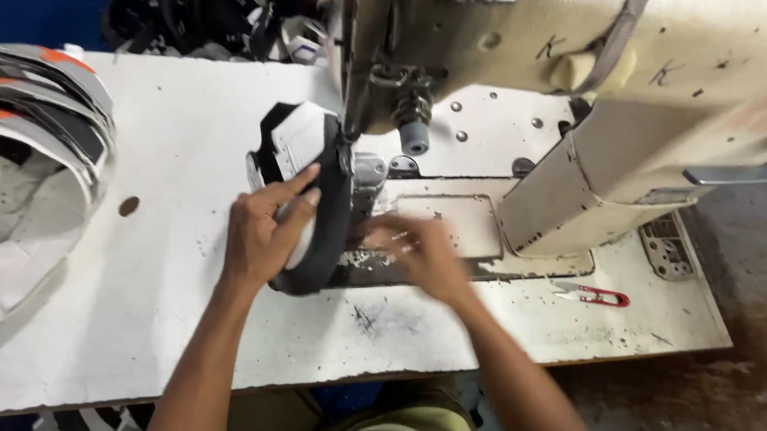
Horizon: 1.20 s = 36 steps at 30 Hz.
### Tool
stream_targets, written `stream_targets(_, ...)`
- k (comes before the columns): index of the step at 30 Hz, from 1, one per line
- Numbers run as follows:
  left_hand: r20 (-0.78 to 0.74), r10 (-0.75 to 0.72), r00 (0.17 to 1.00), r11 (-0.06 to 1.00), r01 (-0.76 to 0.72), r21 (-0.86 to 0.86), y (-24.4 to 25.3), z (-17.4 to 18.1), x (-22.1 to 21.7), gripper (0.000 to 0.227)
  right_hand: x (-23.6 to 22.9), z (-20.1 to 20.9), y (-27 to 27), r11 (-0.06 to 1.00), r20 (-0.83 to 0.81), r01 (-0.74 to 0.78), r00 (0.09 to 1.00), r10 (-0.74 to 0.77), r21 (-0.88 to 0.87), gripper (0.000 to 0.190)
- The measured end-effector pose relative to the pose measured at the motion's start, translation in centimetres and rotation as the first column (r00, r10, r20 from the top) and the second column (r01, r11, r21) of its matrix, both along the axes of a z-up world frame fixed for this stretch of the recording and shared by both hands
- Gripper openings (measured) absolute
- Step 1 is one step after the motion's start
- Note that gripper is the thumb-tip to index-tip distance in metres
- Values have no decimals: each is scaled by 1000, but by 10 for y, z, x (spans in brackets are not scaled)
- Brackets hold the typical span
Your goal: The person uses a sewing machine to stitch the upper part of several white and black shoes. They guide each shoe under the needle, sew along the edges, and then place the finished shoe onto a stack on the table.
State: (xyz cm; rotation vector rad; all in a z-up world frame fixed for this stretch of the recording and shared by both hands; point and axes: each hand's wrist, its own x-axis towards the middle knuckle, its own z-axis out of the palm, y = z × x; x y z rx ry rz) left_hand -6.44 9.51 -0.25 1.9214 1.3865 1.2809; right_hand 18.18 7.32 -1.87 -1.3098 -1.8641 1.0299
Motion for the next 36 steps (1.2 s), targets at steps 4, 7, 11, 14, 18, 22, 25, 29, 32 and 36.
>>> stream_targets(4, 10, 45, 999, 984, -43, -175, 5, 13, 7, 37, -51, -5, -19, 944, -667, -314, 726, 169, -102, 31)
stream_targets(7, -41, 37, 998, 996, -40, -80, 17, 4, 4, 36, -60, -26, -11, 972, -658, -177, 752, 34, -152, 22)
stream_targets(11, -7, 37, 999, 998, -36, 54, 39, -12, 5, 33, -62, -29, 1, 989, -638, -69, 770, -32, -133, 20)
stream_targets(14, -39, 87, 995, 995, -88, -41, 39, 0, 10, 33, -63, -31, 9, 987, -748, -90, 663, -43, -136, 14)
stream_targets(18, -66, 148, 987, 985, -153, -81, 44, 1, 13, 34, -64, -10, 11, 971, -798, -55, 582, -158, -232, 11)
stream_targets(22, -124, 172, 977, 975, -187, -122, 56, -7, 11, 35, -64, -9, 17, 966, -813, -45, 551, -188, -254, 15)
stream_targets(25, -163, 171, 972, 960, -202, -195, 52, -7, 8, 37, -62, -15, 20, 955, -802, -44, 555, -221, -293, 15)
stream_targets(29, -327, 199, 924, 978, -208, 8, 29, 2, 0, 37, -58, -17, 25, 975, -805, -27, 569, -168, -222, 14)
stream_targets(32, -372, 165, 913, 979, -197, -51, 10, 6, -4, 40, -55, -13, 28, 974, -772, 1, 610, -180, -227, 16)
stream_targets(36, -284, 72, 956, 972, -132, -196, -4, -9, -8, 49, -51, -23, 30, 981, -775, -6, 615, -148, -193, 18)
